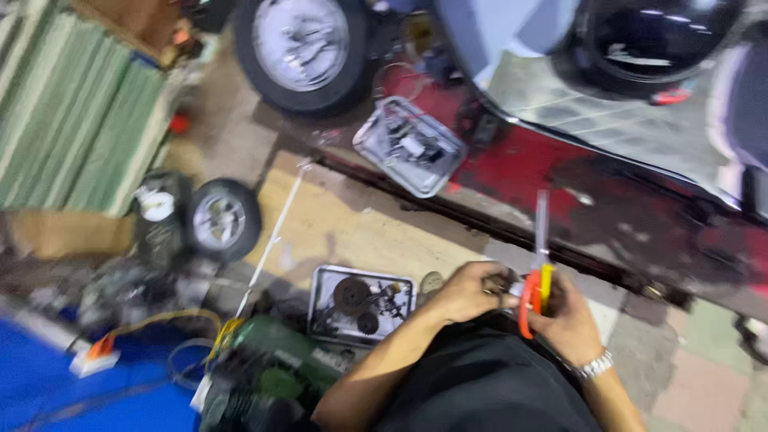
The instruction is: The person prepares and connects electrical wires for a motorcycle. They use a cutting tool to strip wire ends, retrieve components from a parts box, and use a lighter to apply heat to a wire connection.
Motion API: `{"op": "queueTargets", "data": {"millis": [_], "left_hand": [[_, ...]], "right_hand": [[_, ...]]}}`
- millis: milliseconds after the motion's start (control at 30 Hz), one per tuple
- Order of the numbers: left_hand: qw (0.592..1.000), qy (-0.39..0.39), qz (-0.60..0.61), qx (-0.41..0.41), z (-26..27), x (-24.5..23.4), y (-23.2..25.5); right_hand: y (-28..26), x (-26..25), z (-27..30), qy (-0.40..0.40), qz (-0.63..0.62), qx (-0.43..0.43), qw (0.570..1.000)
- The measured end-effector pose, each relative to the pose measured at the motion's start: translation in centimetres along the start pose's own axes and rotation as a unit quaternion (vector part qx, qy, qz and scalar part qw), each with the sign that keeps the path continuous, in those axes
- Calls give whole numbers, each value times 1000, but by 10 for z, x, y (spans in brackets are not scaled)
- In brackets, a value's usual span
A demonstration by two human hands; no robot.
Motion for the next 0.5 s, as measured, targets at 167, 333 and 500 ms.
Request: {"op": "queueTargets", "data": {"millis": [167, 333, 500], "left_hand": [[999, -7, -40, -14, 2, -12, 10], [978, -44, -204, 16, -7, -8, 47], [989, -57, -126, -60, -8, 1, 42]], "right_hand": [[-11, 6, 1, 25, 36, -27, 999], [-28, -7, 9, 94, 37, -52, 994], [-17, -19, 8, 108, -11, -7, 994]]}}
Point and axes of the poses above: each hand's wrist, its own z-axis away from the middle knuckle, its own x-axis out of the palm, y = z × x, the point moved 9 cm from there along -z, towards the middle knuckle, and after that the axes turned 14 degrees about x, right-handed, at the moved point
